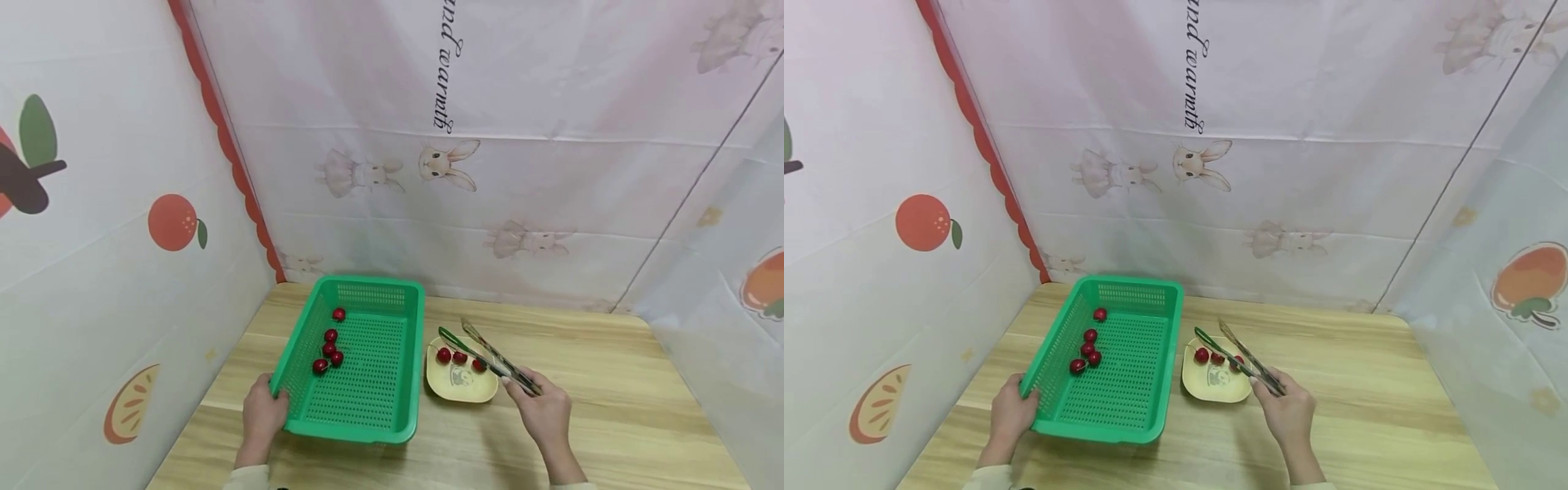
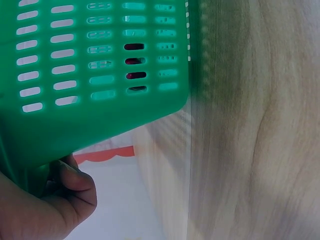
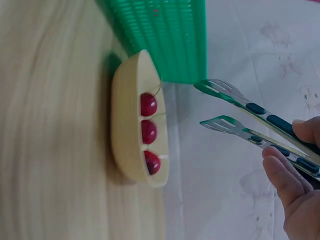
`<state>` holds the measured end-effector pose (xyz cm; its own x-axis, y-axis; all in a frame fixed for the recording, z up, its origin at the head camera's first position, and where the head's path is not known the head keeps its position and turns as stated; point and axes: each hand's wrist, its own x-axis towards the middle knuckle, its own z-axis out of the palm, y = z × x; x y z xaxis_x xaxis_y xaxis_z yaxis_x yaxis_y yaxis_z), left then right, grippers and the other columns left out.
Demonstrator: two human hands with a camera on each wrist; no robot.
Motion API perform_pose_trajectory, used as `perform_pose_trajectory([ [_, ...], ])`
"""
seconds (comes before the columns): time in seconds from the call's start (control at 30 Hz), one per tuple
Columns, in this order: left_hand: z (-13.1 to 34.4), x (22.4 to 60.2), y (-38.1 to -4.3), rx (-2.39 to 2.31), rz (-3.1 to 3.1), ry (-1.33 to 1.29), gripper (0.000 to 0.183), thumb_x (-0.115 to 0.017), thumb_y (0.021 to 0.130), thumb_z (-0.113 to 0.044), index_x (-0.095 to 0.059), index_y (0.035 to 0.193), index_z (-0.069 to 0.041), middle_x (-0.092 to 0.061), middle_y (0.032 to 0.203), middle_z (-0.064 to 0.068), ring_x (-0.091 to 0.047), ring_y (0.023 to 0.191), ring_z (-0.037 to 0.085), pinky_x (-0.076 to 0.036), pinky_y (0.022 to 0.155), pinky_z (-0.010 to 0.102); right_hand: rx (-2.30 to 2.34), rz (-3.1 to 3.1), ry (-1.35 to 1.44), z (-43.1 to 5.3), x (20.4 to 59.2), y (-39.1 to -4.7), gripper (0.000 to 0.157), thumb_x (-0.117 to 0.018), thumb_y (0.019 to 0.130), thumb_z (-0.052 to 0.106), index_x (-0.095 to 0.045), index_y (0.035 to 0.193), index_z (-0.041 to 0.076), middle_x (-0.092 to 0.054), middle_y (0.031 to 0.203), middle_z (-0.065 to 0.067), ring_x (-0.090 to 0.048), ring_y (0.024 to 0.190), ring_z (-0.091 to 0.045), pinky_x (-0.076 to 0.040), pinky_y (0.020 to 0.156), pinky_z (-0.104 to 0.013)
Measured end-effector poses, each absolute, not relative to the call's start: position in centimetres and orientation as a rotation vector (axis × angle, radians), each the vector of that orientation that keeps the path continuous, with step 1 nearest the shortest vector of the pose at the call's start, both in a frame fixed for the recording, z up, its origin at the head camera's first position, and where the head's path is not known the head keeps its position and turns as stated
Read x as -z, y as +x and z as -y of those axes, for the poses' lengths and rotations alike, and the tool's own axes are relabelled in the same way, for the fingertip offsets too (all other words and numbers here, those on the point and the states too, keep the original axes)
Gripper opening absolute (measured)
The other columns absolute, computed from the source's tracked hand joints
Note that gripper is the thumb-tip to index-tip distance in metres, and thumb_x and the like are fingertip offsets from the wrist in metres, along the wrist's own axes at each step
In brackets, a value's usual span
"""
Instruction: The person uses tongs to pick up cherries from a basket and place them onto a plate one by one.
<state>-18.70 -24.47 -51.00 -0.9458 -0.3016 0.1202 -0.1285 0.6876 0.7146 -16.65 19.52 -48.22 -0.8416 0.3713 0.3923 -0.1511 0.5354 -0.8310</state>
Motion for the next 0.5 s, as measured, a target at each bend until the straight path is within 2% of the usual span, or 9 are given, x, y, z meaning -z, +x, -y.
perform_pose_trajectory([
  [0.37,24.4,50.9,-18.6,1.114,2.674,0.369,0.036,-0.054,0.084,0.002,-0.048,0.116,0.017,-0.057,0.096,0.031,-0.056,0.079,0.037,-0.046,0.066,0.049,-1.594,2.152,-0.161,-16.6,46.2,-19.2,0.027,-0.079,0.073,0.009,-0.070,0.095,-0.004,-0.068,0.087,-0.017,-0.063,0.069,-0.008,-0.051,0.058,-0.019],
  [0.5,24.4,50.9,-18.7,1.120,2.682,0.373,0.036,-0.053,0.085,0.001,-0.047,0.117,0.017,-0.057,0.098,0.031,-0.056,0.082,0.038,-0.046,0.068,0.051,-1.647,2.144,-0.122,-15.4,45.6,-20.2,0.025,-0.078,0.073,0.008,-0.071,0.095,-0.002,-0.069,0.084,-0.015,-0.064,0.066,-0.009,-0.051,0.057,-0.020],
])
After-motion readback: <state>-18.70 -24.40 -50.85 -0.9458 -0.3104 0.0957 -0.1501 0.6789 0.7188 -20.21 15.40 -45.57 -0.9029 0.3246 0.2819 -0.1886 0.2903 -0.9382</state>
